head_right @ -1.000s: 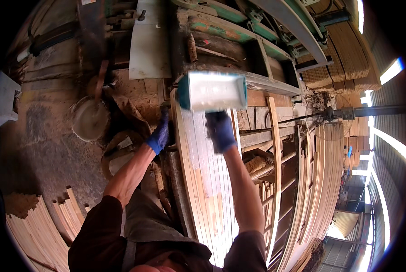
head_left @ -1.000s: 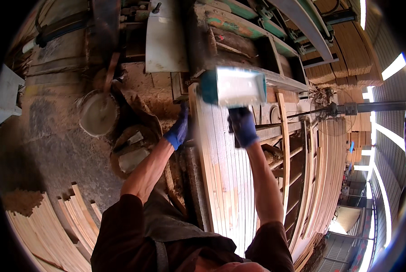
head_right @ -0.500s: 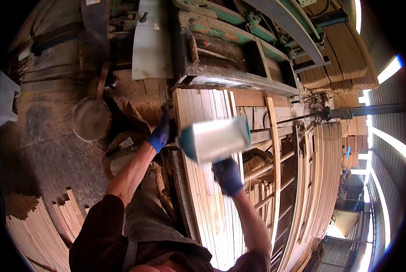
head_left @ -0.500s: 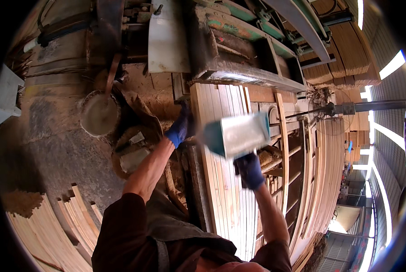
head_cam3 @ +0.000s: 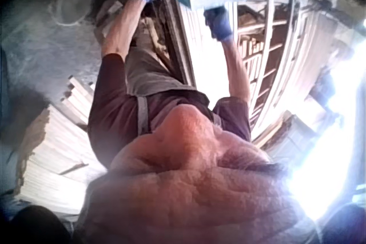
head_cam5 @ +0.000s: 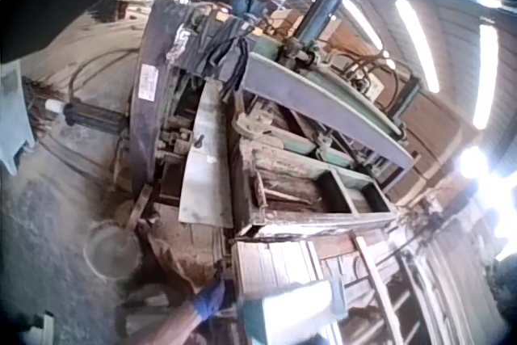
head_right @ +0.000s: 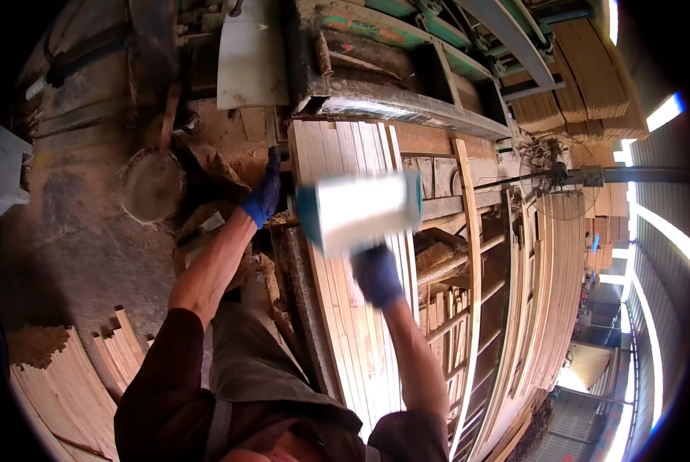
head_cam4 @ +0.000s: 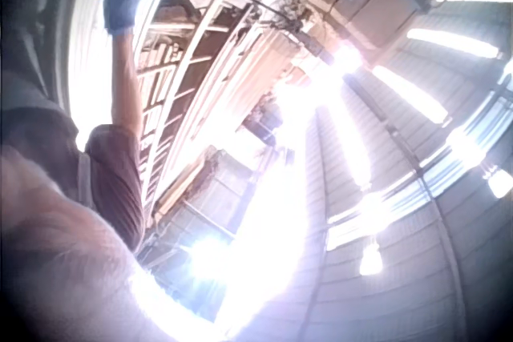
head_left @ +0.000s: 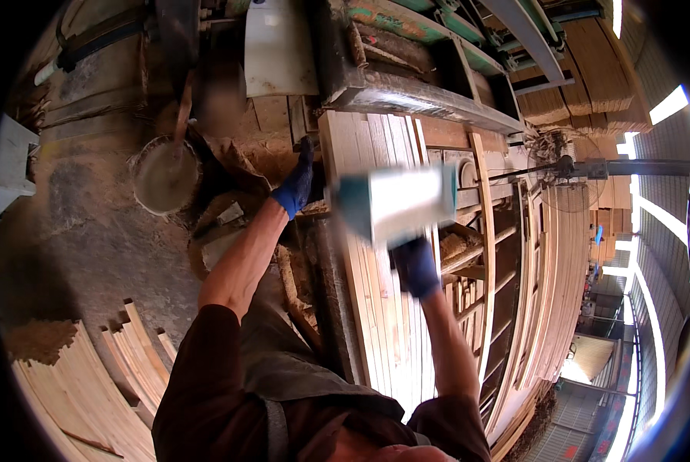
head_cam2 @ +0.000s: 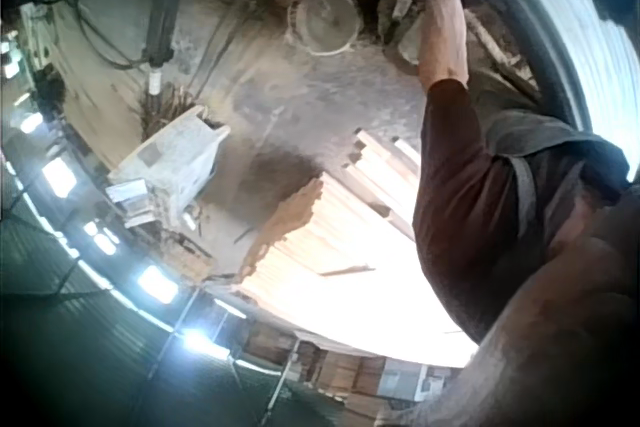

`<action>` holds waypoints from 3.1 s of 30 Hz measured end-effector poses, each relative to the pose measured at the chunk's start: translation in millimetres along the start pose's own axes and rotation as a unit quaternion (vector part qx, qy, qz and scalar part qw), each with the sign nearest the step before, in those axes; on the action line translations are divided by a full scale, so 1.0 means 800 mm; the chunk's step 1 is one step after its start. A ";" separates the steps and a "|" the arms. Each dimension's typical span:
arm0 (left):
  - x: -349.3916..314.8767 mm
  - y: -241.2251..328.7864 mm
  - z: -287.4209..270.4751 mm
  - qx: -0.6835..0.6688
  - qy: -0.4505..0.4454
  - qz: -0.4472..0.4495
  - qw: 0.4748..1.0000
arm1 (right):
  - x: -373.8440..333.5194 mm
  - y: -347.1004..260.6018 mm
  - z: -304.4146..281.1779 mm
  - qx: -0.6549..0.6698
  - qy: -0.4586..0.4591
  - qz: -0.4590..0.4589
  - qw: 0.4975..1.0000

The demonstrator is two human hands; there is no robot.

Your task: The person arranges several long, thin wooden planks side-by-side on a metal rack. They then use a paint roller to apply a white substance to the surface of the planks.

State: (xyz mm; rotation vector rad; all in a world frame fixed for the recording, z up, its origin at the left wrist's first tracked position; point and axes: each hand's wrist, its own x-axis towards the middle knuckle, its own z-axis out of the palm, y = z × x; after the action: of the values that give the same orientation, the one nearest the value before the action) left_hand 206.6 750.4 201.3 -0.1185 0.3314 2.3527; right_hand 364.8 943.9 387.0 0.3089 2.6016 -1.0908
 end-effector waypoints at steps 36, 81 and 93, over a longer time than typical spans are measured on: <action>-0.242 -0.062 -0.032 0.407 0.256 0.040 0.876 | -0.599 0.274 0.034 -0.111 0.112 -0.054 0.986; -0.851 -0.610 -0.271 0.271 0.498 -0.200 0.799 | -0.362 0.287 -0.131 -0.223 0.041 -0.084 0.970; -0.772 -0.985 0.319 0.710 -0.425 -0.283 0.486 | -0.958 0.540 -0.140 -0.231 -0.014 -0.001 0.973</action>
State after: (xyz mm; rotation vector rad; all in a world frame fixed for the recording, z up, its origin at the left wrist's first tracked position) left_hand 1201.1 948.2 399.2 1.4219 1.2975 0.6418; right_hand 1190.6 1260.7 450.3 0.1805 2.7275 -0.4572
